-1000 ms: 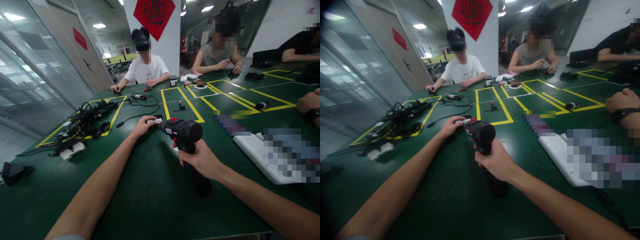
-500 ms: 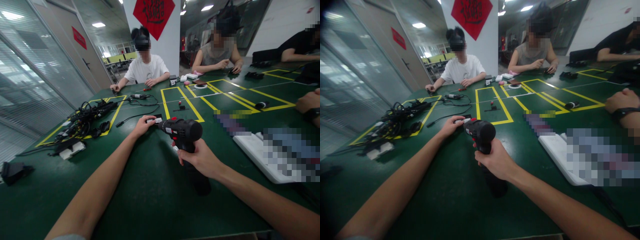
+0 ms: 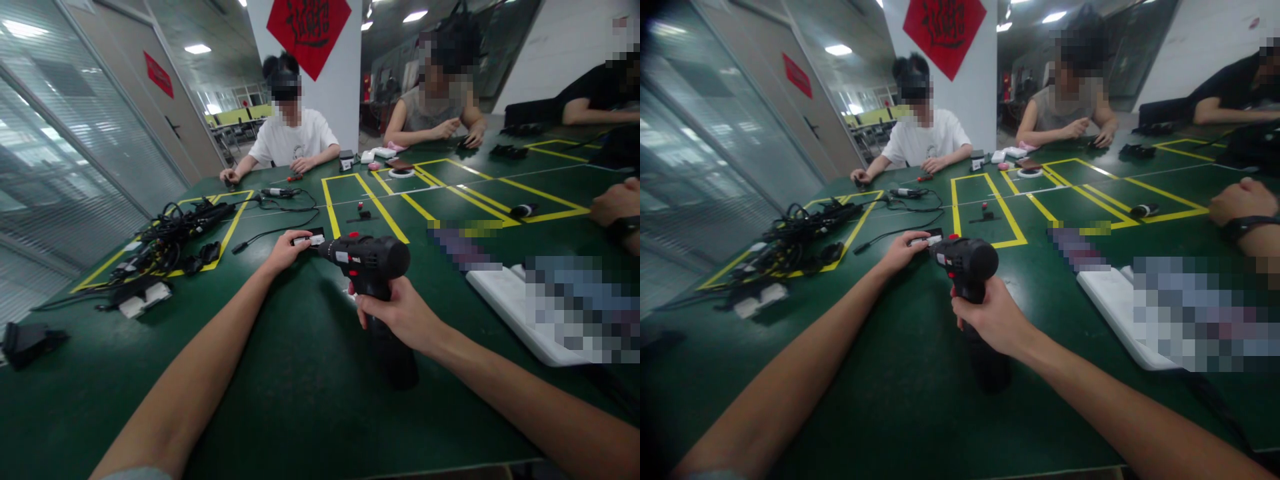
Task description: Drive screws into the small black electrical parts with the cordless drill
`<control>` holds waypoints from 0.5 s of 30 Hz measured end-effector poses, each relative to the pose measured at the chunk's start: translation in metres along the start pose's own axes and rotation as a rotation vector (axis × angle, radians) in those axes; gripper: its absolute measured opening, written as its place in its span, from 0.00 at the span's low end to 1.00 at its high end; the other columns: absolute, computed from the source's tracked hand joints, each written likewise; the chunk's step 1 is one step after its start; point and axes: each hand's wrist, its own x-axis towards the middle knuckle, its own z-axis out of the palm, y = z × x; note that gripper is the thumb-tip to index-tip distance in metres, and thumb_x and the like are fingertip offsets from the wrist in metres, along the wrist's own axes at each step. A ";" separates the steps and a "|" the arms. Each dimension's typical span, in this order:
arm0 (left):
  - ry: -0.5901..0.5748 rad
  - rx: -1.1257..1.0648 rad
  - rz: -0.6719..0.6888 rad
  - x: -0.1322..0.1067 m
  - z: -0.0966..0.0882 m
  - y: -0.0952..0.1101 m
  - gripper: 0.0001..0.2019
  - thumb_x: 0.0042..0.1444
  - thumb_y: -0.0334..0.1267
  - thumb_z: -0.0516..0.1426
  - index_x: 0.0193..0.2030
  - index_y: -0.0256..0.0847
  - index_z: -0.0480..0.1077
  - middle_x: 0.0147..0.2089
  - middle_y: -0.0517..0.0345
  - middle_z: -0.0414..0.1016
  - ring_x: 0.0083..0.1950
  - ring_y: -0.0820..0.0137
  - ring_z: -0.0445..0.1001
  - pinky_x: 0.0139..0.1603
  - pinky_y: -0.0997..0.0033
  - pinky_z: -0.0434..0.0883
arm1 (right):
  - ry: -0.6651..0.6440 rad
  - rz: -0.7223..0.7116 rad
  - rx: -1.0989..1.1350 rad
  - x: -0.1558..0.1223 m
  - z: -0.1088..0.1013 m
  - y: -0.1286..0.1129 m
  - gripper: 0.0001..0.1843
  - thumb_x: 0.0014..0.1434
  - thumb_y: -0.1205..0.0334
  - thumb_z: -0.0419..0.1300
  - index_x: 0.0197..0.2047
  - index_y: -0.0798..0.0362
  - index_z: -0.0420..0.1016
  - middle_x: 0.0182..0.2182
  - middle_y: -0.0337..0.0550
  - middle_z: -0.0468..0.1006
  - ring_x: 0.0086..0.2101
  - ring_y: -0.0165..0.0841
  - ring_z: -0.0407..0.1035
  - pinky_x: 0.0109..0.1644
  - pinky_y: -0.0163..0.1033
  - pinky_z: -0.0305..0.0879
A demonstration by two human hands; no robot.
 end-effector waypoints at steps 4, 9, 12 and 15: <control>0.000 0.007 -0.004 0.000 -0.001 0.002 0.19 0.54 0.45 0.59 0.50 0.41 0.77 0.53 0.51 0.76 0.55 0.57 0.71 0.62 0.55 0.63 | 0.002 0.015 -0.007 -0.001 0.000 -0.001 0.09 0.53 0.64 0.61 0.38 0.55 0.68 0.23 0.34 0.71 0.23 0.29 0.68 0.29 0.37 0.63; 0.001 0.012 -0.006 0.000 -0.001 0.001 0.19 0.54 0.45 0.59 0.51 0.42 0.77 0.53 0.51 0.76 0.56 0.57 0.71 0.63 0.55 0.63 | 0.002 0.007 -0.009 -0.001 0.000 -0.001 0.09 0.53 0.64 0.60 0.39 0.55 0.69 0.23 0.35 0.71 0.23 0.29 0.68 0.29 0.37 0.64; -0.004 0.013 -0.005 0.001 0.000 -0.002 0.19 0.54 0.46 0.59 0.51 0.43 0.77 0.53 0.52 0.76 0.56 0.57 0.71 0.63 0.55 0.63 | 0.004 0.006 -0.014 -0.001 0.000 -0.001 0.09 0.53 0.64 0.60 0.39 0.55 0.69 0.22 0.35 0.71 0.23 0.29 0.68 0.30 0.37 0.64; -0.005 0.013 -0.005 0.001 0.000 -0.003 0.19 0.54 0.46 0.59 0.51 0.43 0.77 0.53 0.51 0.76 0.56 0.57 0.71 0.62 0.55 0.64 | 0.002 0.007 -0.012 -0.001 -0.001 0.000 0.08 0.53 0.64 0.61 0.38 0.55 0.68 0.23 0.35 0.72 0.23 0.29 0.68 0.29 0.37 0.64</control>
